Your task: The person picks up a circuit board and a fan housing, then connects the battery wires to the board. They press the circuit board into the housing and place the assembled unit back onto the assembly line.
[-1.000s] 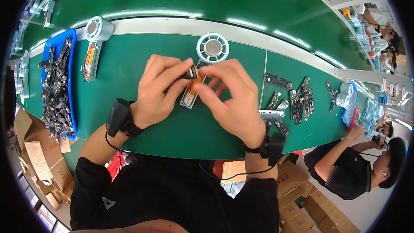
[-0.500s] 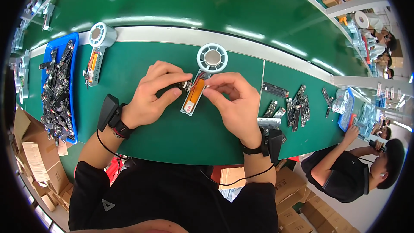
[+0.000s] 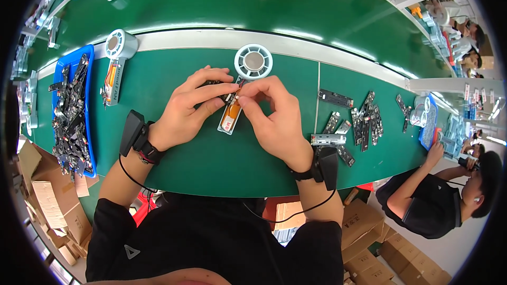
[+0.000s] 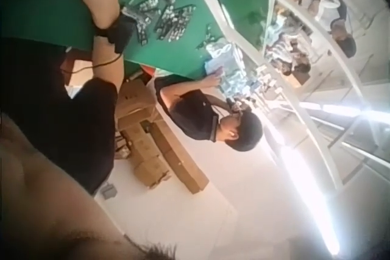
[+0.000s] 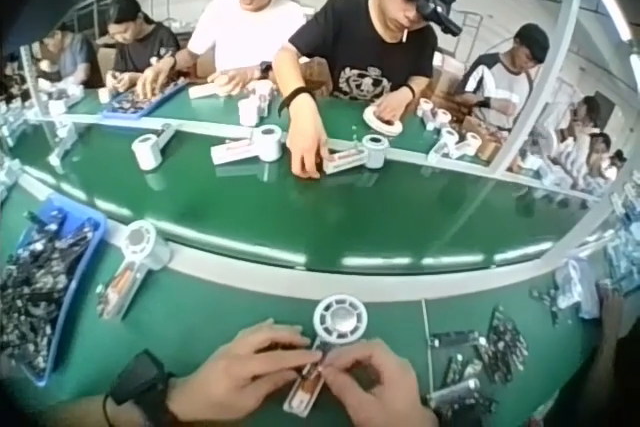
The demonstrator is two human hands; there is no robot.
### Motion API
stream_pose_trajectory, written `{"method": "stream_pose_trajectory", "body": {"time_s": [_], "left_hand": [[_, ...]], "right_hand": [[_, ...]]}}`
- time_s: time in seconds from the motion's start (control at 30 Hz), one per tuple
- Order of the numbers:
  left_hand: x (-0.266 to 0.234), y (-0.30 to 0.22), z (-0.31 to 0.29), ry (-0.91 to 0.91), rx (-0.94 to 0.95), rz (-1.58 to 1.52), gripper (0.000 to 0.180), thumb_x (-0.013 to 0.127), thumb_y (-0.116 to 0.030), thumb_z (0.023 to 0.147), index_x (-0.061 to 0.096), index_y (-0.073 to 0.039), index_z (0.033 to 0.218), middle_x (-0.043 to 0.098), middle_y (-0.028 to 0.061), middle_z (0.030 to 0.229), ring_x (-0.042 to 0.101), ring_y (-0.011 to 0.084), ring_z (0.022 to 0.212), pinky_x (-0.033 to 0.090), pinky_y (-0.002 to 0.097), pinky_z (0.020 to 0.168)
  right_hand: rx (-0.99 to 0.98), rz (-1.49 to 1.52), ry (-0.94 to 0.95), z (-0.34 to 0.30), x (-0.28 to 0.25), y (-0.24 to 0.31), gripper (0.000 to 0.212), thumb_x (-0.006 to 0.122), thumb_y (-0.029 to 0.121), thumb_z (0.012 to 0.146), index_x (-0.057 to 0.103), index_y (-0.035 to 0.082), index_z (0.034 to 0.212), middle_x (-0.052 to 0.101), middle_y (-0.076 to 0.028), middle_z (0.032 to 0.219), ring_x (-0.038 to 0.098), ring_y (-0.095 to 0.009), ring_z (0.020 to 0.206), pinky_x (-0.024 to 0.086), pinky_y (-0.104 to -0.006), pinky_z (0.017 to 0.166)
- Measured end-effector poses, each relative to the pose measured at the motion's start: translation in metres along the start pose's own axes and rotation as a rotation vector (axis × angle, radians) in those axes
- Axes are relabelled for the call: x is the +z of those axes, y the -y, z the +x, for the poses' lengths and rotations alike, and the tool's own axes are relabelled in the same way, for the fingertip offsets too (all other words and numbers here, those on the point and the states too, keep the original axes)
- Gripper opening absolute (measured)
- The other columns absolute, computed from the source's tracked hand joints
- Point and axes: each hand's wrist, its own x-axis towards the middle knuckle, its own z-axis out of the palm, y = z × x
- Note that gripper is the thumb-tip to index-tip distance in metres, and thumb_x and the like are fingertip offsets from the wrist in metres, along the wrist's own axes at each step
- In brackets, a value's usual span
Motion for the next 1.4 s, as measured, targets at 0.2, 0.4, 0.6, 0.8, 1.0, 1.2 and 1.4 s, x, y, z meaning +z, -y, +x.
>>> {"method": "stream_pose_trajectory", "body": {"time_s": [0.2,0.4,0.6,0.8,1.0,1.2,1.4], "left_hand": [[0.0,-0.003,0.005,-0.005,0.006,-0.023,0.036,0.068,0.001,0.091,0.073,-0.013,0.125,0.065,0.0083,0.129,0.058,0.0329,0.131,0.035,0.0527,0.119],[-0.001,-0.006,0.003,0.027,0.081,0.134,0.037,0.07,0.0,0.09,0.074,-0.015,0.124,0.065,0.0079,0.127,0.059,0.0326,0.129,0.035,0.0561,0.118],[0.0,0.0,0.002,-0.035,0.098,0.064,0.038,0.071,0.0,0.088,0.075,-0.016,0.122,0.065,0.0072,0.124,0.06,0.0313,0.126,0.035,0.0567,0.117],[0.0,0.0,0.001,-0.024,0.133,0.139,0.038,0.072,0.0,0.087,0.075,-0.017,0.122,0.065,0.0066,0.122,0.06,0.0299,0.123,0.036,0.0562,0.115],[0.003,-0.002,0.002,-0.05,0.174,0.212,0.042,0.075,0.0,0.083,0.075,-0.019,0.12,0.063,0.0057,0.121,0.059,0.0287,0.122,0.037,0.0568,0.113],[0.0,-0.014,-0.002,-0.104,0.278,0.475,0.049,0.071,-0.003,0.078,0.073,-0.025,0.121,0.062,0.0048,0.115,0.059,0.026,0.115,0.039,0.0563,0.111],[0.01,-0.019,-0.006,-0.193,0.354,0.628,0.05,0.069,-0.009,0.079,0.07,-0.022,0.127,0.061,0.0058,0.109,0.059,0.025,0.108,0.041,0.0521,0.108]], "right_hand": [[0.064,0.055,0.059,0.0,-0.006,-0.003,0.022,0.065,-0.008,0.094,0.05,0.003,0.105,0.066,-0.01,0.105,0.064,-0.015,0.099,0.052,-0.0312,0.091],[0.041,0.059,0.041,0.002,-0.005,-0.002,0.023,0.065,-0.009,0.094,0.048,0.003,0.105,0.065,-0.01,0.103,0.063,-0.015,0.098,0.051,-0.0311,0.09],[-0.006,0.083,0.087,0.001,-0.009,-0.003,0.025,0.064,-0.01,0.093,0.046,0.004,0.102,0.065,-0.011,0.101,0.062,-0.015,0.095,0.051,-0.0305,0.089],[0.018,0.093,0.093,0.001,-0.007,0.0,0.026,0.064,-0.012,0.093,0.045,0.005,0.102,0.065,-0.011,0.101,0.062,-0.015,0.095,0.051,-0.0301,0.089],[0.09,0.117,0.114,0.003,-0.012,0.001,0.026,0.064,-0.012,0.093,0.045,0.005,0.101,0.065,-0.01,0.102,0.062,-0.014,0.095,0.05,-0.0291,0.089],[0.045,-0.012,0.131,0.004,-0.015,0.005,0.029,0.068,-0.011,0.088,0.046,0.005,0.096,0.065,-0.009,0.101,0.062,-0.013,0.094,0.05,-0.0279,0.089],[0.046,-0.027,0.039,-0.008,-0.02,-0.006,0.033,0.071,-0.013,0.083,0.048,0.005,0.096,0.066,-0.008,0.099,0.062,-0.012,0.093,0.051,-0.0265,0.085]]}}
